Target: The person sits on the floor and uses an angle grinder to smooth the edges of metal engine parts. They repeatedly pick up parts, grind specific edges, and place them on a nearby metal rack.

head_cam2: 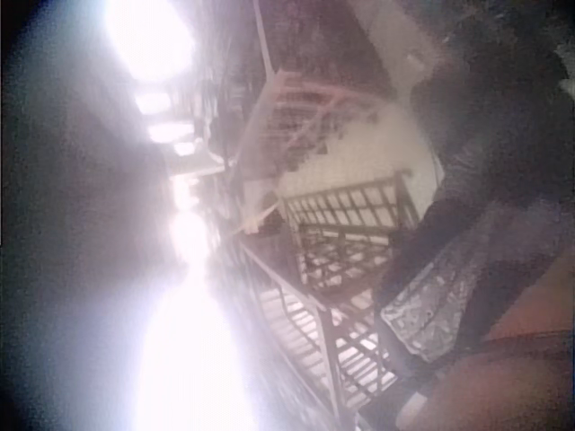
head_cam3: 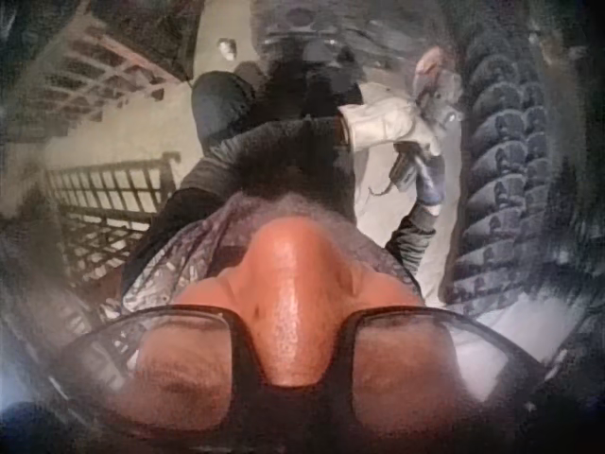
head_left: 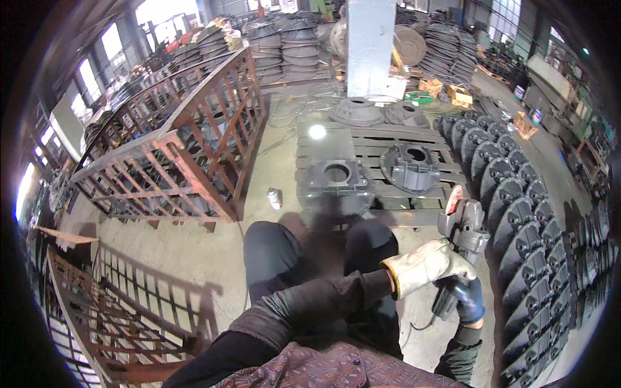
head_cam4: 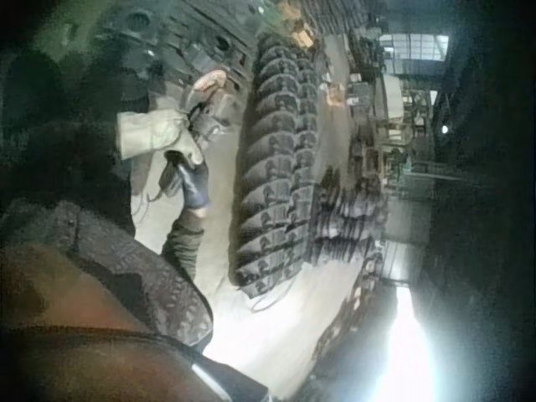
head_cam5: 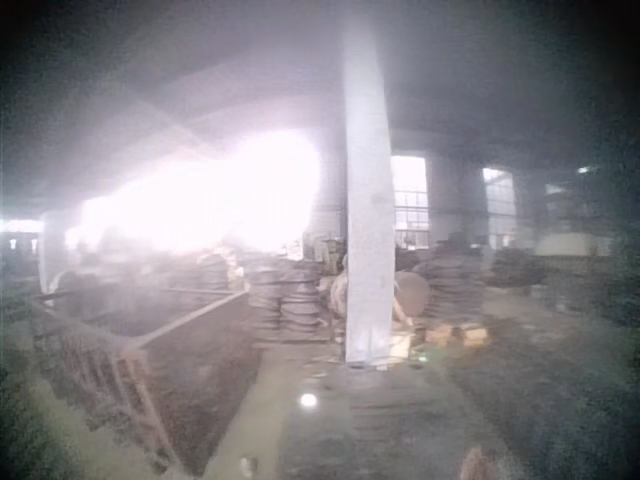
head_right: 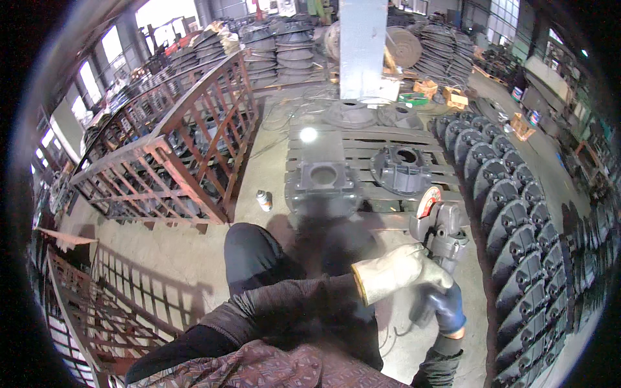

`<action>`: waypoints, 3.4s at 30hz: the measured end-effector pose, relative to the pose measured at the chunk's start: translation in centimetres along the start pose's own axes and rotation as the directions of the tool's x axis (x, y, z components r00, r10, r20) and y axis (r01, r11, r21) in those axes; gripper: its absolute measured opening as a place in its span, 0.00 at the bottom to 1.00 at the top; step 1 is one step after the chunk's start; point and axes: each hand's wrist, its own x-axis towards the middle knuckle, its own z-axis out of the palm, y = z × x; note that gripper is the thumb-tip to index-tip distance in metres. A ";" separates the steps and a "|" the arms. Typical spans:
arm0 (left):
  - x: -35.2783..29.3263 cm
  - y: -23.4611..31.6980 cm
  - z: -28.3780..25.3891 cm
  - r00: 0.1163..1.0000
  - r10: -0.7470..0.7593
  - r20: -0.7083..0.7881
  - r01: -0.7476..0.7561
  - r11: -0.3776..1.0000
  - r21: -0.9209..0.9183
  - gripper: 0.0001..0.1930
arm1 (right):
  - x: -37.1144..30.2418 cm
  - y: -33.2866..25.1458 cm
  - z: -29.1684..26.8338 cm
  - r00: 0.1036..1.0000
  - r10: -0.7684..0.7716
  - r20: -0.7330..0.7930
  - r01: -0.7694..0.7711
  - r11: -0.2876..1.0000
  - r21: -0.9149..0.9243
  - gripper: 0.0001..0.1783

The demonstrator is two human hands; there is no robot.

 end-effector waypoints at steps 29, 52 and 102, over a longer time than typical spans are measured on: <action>-15.8 -4.9 -28.8 0.511 -0.111 -0.852 0.112 0.992 -0.063 0.20 | 5.5 0.8 -5.8 0.824 -0.289 -0.487 0.173 0.947 -0.270 0.25; -11.3 -38.5 -31.3 0.694 -0.614 -0.377 0.663 0.340 0.667 0.30 | 26.9 25.9 8.5 0.790 0.614 -0.001 -0.378 0.485 -0.789 0.47; -14.4 -40.7 -30.6 0.877 -0.430 -0.217 0.397 0.391 0.830 0.32 | 30.9 25.1 12.4 0.719 0.689 0.094 -0.235 0.368 -0.900 0.52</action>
